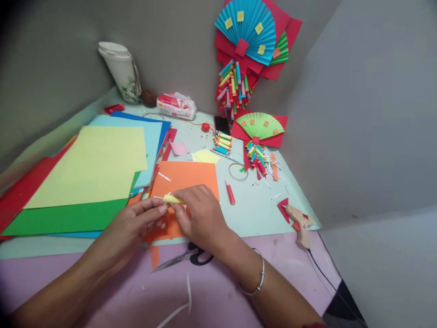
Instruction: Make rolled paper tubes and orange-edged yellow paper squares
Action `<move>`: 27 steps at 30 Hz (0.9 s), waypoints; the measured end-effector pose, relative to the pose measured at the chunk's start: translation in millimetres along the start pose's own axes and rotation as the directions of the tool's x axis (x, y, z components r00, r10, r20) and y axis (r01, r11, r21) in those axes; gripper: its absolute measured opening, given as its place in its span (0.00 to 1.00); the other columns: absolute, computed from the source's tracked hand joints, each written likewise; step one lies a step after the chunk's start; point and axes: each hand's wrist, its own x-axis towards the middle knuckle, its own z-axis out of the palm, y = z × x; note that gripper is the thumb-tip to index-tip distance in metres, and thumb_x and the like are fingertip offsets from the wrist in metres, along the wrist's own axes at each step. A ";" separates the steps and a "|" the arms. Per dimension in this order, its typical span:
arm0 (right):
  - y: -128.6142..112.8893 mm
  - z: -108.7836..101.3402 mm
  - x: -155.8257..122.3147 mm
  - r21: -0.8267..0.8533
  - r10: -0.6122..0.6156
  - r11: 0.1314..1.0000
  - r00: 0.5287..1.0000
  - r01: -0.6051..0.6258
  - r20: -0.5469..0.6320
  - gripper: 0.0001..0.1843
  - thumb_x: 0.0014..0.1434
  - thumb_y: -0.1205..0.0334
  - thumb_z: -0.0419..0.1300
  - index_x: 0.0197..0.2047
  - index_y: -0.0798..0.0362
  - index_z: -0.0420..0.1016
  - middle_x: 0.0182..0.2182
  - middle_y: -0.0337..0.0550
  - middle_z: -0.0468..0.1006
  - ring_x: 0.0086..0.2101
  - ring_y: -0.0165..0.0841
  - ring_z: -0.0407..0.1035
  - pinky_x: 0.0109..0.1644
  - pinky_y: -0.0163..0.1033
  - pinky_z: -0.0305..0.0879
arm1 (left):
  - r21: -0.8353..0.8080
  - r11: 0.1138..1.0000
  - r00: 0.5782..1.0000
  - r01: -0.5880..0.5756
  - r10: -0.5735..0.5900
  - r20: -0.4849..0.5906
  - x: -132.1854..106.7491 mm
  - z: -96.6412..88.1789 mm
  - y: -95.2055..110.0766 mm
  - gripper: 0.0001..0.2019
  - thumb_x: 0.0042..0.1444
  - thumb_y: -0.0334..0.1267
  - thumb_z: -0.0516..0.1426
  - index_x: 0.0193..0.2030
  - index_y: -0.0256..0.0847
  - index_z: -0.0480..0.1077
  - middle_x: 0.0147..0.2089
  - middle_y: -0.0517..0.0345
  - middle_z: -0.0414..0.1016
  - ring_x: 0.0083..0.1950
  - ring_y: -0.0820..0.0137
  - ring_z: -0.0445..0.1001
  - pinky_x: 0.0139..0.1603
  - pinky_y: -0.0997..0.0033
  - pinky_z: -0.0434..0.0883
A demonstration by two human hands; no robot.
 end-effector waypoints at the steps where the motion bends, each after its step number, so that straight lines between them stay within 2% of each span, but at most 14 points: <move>1: -1.0 0.1 0.0 0.032 0.023 0.999 1.000 -0.023 -0.002 0.07 0.64 0.65 0.57 0.45 0.53 0.74 0.38 0.46 0.79 0.38 0.37 0.69 0.45 0.44 0.66 | 0.015 1.000 1.000 -0.003 0.003 -0.002 -0.1 -0.1 0.4 0.09 0.48 0.41 0.67 0.33 0.39 0.76 0.31 0.64 0.71 0.30 0.76 0.66 0.35 0.76 0.66; 4: -2.4 -0.5 0.2 0.153 0.139 0.978 0.990 -0.139 0.011 0.08 0.63 0.64 0.58 0.45 0.54 0.75 0.37 0.46 0.79 0.37 0.35 0.69 0.44 0.42 0.66 | 0.064 0.998 1.000 -0.027 0.028 -0.010 0.0 -1.0 1.3 0.10 0.48 0.43 0.66 0.34 0.40 0.76 0.31 0.64 0.71 0.29 0.76 0.65 0.34 0.76 0.65; 6: -2.1 -1.1 0.5 0.258 0.261 0.929 0.964 -0.267 0.059 0.08 0.63 0.63 0.58 0.45 0.53 0.75 0.38 0.44 0.79 0.38 0.34 0.70 0.45 0.41 0.65 | 0.107 0.993 0.999 -0.044 0.045 -0.007 0.9 -2.0 1.4 0.11 0.49 0.45 0.66 0.34 0.40 0.75 0.31 0.64 0.72 0.30 0.76 0.66 0.34 0.76 0.65; 9: -0.1 -1.5 1.7 0.444 0.425 0.768 0.886 -0.462 0.187 0.10 0.63 0.60 0.59 0.45 0.52 0.76 0.39 0.43 0.79 0.39 0.33 0.71 0.45 0.40 0.65 | 0.174 0.982 0.997 -0.073 0.073 0.007 3.0 -3.9 1.4 0.13 0.49 0.48 0.65 0.34 0.41 0.74 0.28 0.65 0.70 0.29 0.75 0.66 0.31 0.75 0.64; 12: 3.4 -1.8 3.6 0.618 0.484 0.550 0.817 -0.562 0.312 0.10 0.62 0.56 0.60 0.44 0.51 0.77 0.38 0.41 0.78 0.39 0.32 0.71 0.46 0.39 0.65 | 0.220 0.969 0.994 -0.109 0.112 -0.001 5.1 -5.9 1.2 0.14 0.48 0.50 0.65 0.33 0.41 0.74 0.26 0.65 0.68 0.29 0.74 0.65 0.31 0.75 0.63; 14: 6.2 -2.0 4.6 0.689 0.490 0.421 0.787 -0.590 0.375 0.11 0.60 0.54 0.62 0.42 0.52 0.77 0.35 0.39 0.77 0.37 0.31 0.71 0.46 0.39 0.65 | 0.245 0.961 0.990 -0.129 0.137 -0.014 5.9 -6.9 1.1 0.15 0.47 0.50 0.65 0.32 0.40 0.74 0.27 0.65 0.69 0.29 0.74 0.64 0.31 0.74 0.63; 16: 9.0 -2.3 5.0 0.725 0.486 0.337 0.770 -0.601 0.412 0.12 0.60 0.53 0.63 0.41 0.52 0.77 0.31 0.38 0.77 0.35 0.30 0.71 0.45 0.39 0.65 | 0.268 0.953 0.988 -0.138 0.151 -0.025 6.2 -7.3 1.5 0.16 0.47 0.51 0.65 0.32 0.40 0.74 0.28 0.64 0.69 0.30 0.73 0.65 0.32 0.74 0.64; 22: 13.4 -3.0 5.6 0.809 0.460 0.147 0.763 -0.569 0.454 0.15 0.59 0.52 0.64 0.42 0.54 0.78 0.28 0.40 0.78 0.31 0.29 0.69 0.39 0.37 0.62 | 0.306 0.943 0.989 -0.127 0.144 -0.036 6.2 -6.0 3.2 0.17 0.46 0.52 0.65 0.31 0.40 0.74 0.27 0.64 0.69 0.30 0.73 0.64 0.31 0.74 0.62; 27: 13.5 -3.2 6.8 0.828 0.479 0.019 0.732 -0.560 0.484 0.14 0.58 0.53 0.63 0.40 0.55 0.78 0.26 0.40 0.77 0.27 0.29 0.69 0.33 0.35 0.60 | 0.307 0.940 0.985 -0.150 0.169 -0.038 7.7 -7.9 0.4 0.15 0.48 0.51 0.64 0.32 0.40 0.74 0.29 0.63 0.70 0.31 0.72 0.65 0.32 0.74 0.62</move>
